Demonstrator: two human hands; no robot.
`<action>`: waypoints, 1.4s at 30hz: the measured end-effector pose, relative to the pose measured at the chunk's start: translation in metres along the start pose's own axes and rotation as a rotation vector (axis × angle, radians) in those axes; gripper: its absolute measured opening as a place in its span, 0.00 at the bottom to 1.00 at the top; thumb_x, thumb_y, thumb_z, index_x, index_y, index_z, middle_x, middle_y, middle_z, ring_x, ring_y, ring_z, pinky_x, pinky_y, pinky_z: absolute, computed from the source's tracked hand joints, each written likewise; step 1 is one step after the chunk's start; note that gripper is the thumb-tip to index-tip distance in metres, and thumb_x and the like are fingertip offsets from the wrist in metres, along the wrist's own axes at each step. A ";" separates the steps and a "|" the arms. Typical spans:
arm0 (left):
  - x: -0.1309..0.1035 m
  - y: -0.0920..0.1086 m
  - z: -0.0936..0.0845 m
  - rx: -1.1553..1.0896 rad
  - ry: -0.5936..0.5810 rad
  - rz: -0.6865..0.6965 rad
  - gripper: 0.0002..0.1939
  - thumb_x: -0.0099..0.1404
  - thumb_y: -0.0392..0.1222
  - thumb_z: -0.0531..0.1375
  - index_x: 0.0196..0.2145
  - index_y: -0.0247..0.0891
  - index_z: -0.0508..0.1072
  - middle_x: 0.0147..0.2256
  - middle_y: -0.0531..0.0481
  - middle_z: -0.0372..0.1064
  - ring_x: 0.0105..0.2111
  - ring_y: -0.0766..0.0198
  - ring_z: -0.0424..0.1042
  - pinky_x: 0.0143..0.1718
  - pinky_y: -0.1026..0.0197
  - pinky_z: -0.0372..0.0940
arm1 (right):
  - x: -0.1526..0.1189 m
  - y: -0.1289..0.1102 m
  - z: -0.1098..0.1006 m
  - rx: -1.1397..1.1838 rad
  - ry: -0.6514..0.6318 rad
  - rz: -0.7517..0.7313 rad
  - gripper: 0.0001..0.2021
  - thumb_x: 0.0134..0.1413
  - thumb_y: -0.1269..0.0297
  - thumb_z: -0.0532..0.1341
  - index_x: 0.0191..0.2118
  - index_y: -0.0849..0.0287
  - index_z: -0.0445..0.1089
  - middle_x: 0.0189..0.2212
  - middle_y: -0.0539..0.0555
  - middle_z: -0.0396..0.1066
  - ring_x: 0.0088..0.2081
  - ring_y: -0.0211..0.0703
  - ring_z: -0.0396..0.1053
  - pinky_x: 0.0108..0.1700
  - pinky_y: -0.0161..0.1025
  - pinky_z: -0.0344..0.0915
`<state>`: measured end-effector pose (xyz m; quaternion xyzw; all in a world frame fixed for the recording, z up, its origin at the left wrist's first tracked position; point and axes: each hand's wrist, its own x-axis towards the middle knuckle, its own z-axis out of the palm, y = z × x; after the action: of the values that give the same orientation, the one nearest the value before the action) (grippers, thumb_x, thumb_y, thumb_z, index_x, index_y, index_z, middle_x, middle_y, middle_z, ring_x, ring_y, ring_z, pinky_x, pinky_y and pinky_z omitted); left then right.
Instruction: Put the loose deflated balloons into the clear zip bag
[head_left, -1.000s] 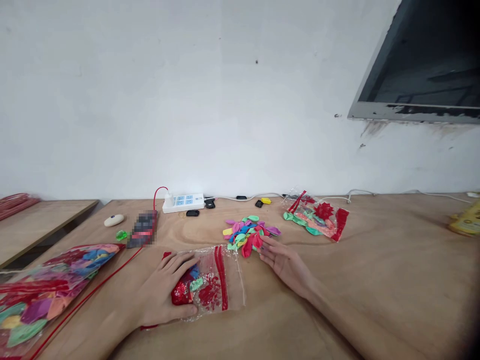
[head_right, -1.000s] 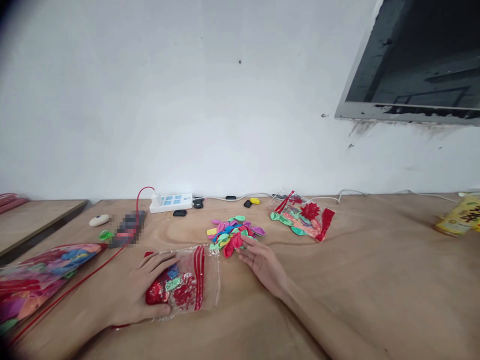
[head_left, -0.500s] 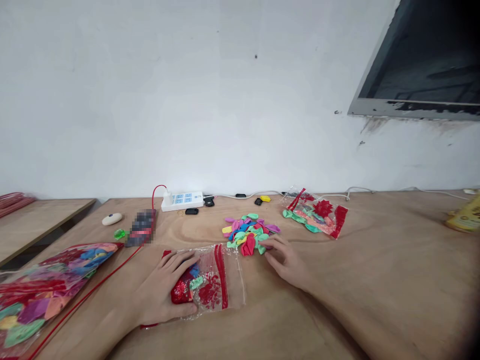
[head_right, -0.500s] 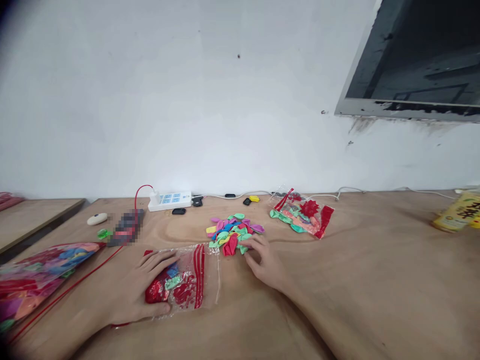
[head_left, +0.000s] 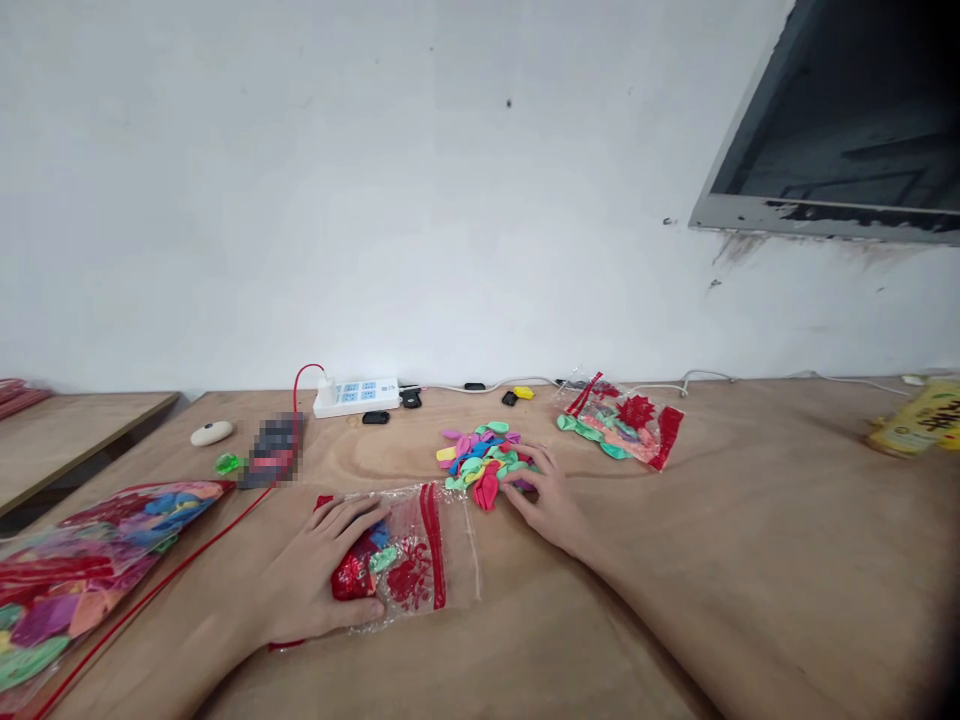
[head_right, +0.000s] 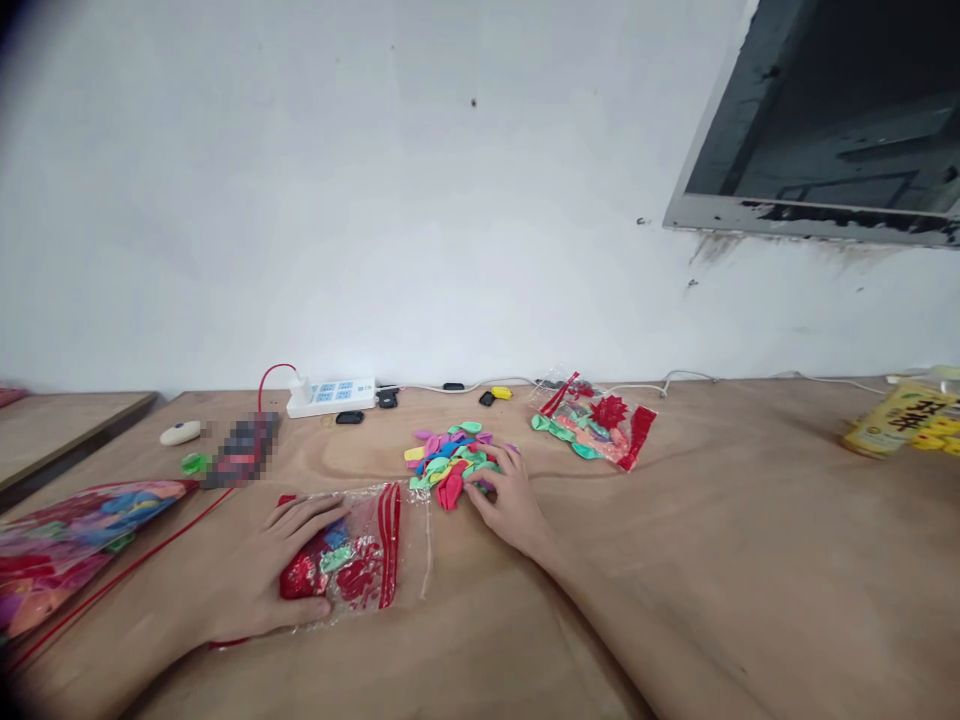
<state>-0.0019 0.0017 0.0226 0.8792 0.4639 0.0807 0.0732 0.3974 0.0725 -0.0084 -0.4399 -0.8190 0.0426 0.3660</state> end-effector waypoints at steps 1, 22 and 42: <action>0.000 0.000 0.000 -0.002 0.003 0.000 0.53 0.60 0.77 0.64 0.74 0.50 0.57 0.72 0.41 0.57 0.66 0.35 0.64 0.66 0.34 0.62 | -0.001 -0.001 -0.001 0.014 -0.009 0.000 0.10 0.70 0.58 0.61 0.40 0.51 0.80 0.63 0.57 0.67 0.68 0.58 0.59 0.71 0.68 0.53; -0.002 -0.009 0.014 -0.085 0.048 0.036 0.50 0.63 0.73 0.65 0.75 0.54 0.55 0.73 0.44 0.54 0.70 0.38 0.58 0.70 0.36 0.56 | -0.012 -0.002 -0.005 0.002 -0.106 -0.070 0.21 0.75 0.56 0.56 0.68 0.47 0.68 0.68 0.53 0.66 0.71 0.58 0.56 0.72 0.65 0.54; 0.000 0.001 0.003 -0.072 0.019 -0.009 0.51 0.60 0.75 0.66 0.74 0.51 0.59 0.72 0.43 0.57 0.68 0.36 0.61 0.69 0.34 0.57 | -0.010 -0.002 -0.002 -0.111 -0.134 -0.077 0.17 0.74 0.55 0.57 0.60 0.48 0.75 0.61 0.54 0.73 0.68 0.60 0.59 0.70 0.68 0.55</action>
<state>-0.0001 0.0008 0.0202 0.8732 0.4651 0.1052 0.1009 0.4005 0.0628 -0.0122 -0.4242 -0.8589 0.0123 0.2866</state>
